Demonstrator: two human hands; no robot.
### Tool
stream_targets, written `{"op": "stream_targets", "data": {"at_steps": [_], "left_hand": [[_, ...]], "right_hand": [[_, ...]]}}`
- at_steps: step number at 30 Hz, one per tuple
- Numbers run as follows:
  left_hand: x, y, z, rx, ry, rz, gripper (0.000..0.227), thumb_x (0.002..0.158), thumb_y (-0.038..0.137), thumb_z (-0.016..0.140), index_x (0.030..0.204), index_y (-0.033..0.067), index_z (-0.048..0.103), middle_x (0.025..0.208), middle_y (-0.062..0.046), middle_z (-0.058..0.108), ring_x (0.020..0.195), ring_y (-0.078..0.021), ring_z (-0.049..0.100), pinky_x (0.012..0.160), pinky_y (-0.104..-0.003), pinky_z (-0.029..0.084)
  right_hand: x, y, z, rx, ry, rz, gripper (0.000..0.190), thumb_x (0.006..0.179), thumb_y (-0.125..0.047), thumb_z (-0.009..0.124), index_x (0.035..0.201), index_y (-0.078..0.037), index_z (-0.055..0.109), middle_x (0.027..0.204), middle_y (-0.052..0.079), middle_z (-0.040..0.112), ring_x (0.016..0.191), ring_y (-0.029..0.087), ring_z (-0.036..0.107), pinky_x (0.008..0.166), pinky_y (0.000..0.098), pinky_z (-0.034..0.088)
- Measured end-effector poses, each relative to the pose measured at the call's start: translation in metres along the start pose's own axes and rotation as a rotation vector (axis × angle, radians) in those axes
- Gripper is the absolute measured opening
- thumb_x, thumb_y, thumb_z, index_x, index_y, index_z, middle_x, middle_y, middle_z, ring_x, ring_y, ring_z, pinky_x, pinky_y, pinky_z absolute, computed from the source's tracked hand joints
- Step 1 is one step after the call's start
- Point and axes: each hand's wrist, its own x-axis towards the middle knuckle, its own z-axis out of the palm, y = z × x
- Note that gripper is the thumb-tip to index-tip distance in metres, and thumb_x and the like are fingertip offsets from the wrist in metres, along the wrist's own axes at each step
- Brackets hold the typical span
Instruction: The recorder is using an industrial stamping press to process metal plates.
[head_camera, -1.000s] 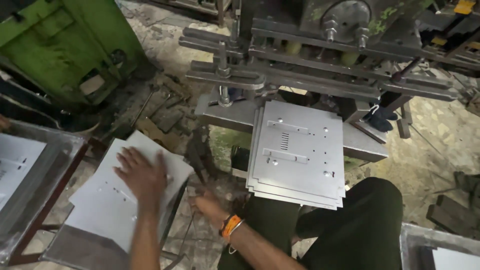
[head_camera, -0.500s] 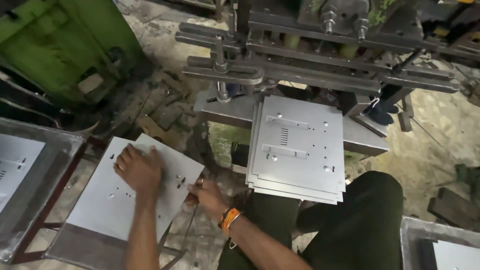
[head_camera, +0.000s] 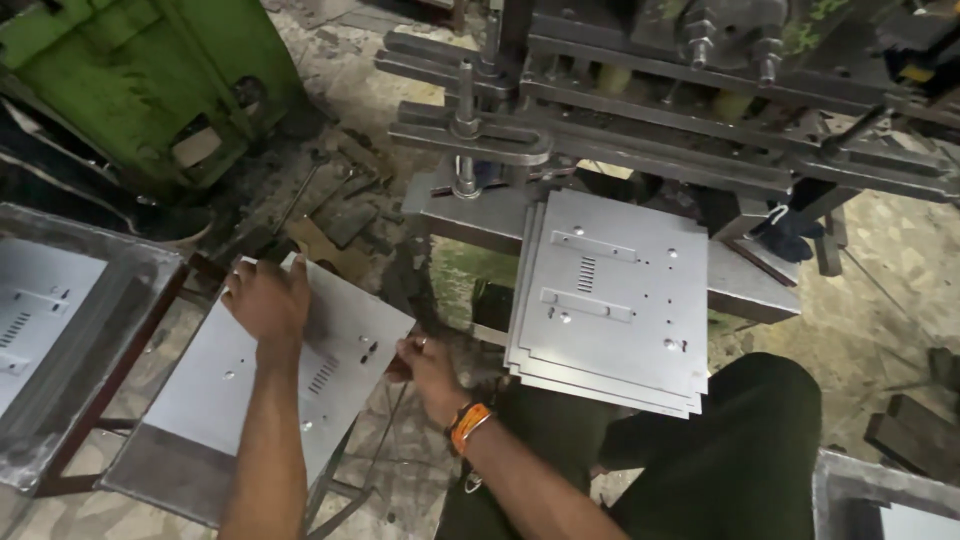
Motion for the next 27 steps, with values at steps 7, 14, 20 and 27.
{"op": "stream_targets", "data": {"at_steps": [7,14,20,27], "left_hand": [[0.022,-0.003,-0.012,-0.097,-0.094,-0.091,0.054,0.093,0.06,0.07,0.088,0.0077,0.08,0.109,-0.019,0.071,0.104,-0.0433,0.064,0.086,-0.056,0.05],[0.038,-0.011,0.002,-0.074,-0.224,-0.15,0.066,0.092,0.066,0.07,0.096,0.0009,0.077,0.105,-0.022,0.07,0.1,-0.0449,0.064,0.081,-0.055,0.052],[0.049,-0.011,-0.025,-0.148,-0.19,-0.148,0.063,0.091,0.062,0.07,0.111,0.0016,0.075,0.111,-0.024,0.07,0.102,-0.0471,0.063,0.085,-0.06,0.049],[0.059,-0.011,-0.039,-0.174,-0.075,-0.099,0.069,0.091,0.064,0.073,0.115,-0.0013,0.069,0.107,-0.026,0.069,0.098,-0.0489,0.065,0.084,-0.062,0.049]], "right_hand": [[0.003,-0.016,-0.001,-0.036,-0.054,0.006,0.024,0.103,-0.024,0.064,0.097,-0.001,0.07,0.088,0.007,0.075,0.076,0.016,0.074,0.068,0.0328,0.061],[-0.02,-0.06,0.017,-0.089,-0.039,0.077,0.026,0.098,-0.026,0.071,0.092,-0.001,0.07,0.081,0.011,0.075,0.068,0.018,0.072,0.065,0.0345,0.061],[-0.009,-0.047,0.012,-0.065,-0.061,0.045,0.028,0.098,-0.026,0.073,0.092,0.001,0.069,0.078,0.011,0.073,0.065,0.017,0.072,0.063,0.0321,0.061],[0.005,-0.033,0.011,-0.054,-0.048,0.017,0.027,0.093,-0.024,0.075,0.094,0.003,0.072,0.079,0.01,0.074,0.062,0.017,0.069,0.058,0.0308,0.057]]}}
